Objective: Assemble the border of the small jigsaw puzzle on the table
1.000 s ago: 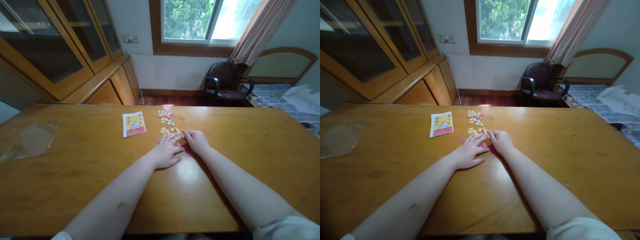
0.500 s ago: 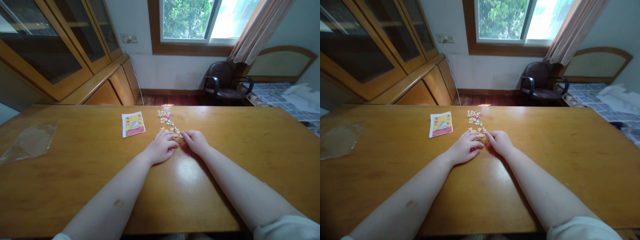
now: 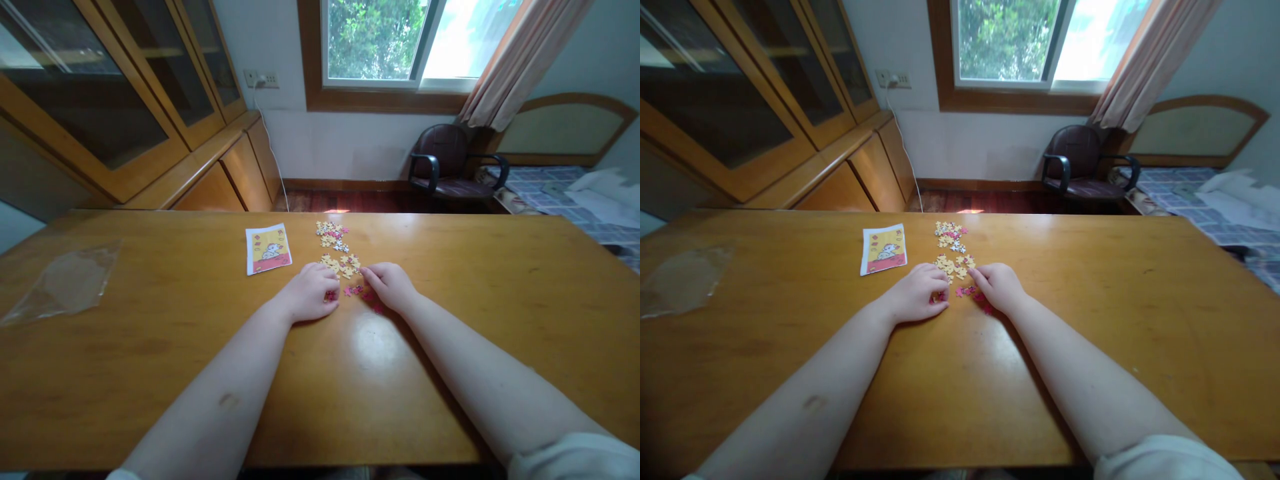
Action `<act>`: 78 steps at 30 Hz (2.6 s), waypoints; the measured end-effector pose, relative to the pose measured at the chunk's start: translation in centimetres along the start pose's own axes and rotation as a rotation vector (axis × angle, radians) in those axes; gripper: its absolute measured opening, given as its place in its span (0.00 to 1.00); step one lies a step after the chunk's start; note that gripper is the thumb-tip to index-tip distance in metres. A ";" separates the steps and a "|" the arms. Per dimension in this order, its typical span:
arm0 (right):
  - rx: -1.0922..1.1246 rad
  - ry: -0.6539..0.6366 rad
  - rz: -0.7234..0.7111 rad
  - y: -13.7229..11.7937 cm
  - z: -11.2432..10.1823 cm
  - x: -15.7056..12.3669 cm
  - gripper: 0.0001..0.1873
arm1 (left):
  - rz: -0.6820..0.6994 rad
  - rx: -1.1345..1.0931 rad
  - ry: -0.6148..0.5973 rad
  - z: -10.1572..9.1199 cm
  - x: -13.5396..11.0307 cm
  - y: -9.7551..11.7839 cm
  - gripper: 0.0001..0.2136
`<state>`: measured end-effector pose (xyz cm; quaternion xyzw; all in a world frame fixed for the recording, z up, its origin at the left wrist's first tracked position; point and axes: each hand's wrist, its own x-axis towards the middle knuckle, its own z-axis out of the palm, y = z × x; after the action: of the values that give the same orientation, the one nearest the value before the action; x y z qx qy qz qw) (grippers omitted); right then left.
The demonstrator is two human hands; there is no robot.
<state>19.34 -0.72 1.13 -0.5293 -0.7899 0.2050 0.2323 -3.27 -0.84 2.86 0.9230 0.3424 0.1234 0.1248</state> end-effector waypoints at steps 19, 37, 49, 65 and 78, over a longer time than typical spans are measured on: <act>-0.016 0.021 -0.089 0.0 0.2 0.0 0.29 | -0.212 0.073 -0.077 -0.2 -0.1 -0.3 0.07; 0.015 0.009 -0.086 -0.1 0.2 -0.1 0.27 | -0.176 0.042 -0.171 -0.9 -0.5 0.3 0.10; -0.011 0.025 -0.155 -0.2 0.6 -0.2 0.25 | -0.117 0.210 -0.088 -1.1 -1.4 11.5 0.11; -0.163 -0.113 -0.351 -2.2 1.6 -0.8 0.12 | -0.320 0.265 -0.240 3.9 -4.3 13.2 0.31; -0.120 -0.096 -0.380 -2.0 1.9 -0.9 0.07 | -0.433 0.349 -0.396 3.0 -4.9 13.9 0.31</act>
<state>17.04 -2.43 0.61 -0.3735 -0.8964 0.1350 0.1970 2.41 -14.73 3.68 0.8423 0.5157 -0.1481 0.0523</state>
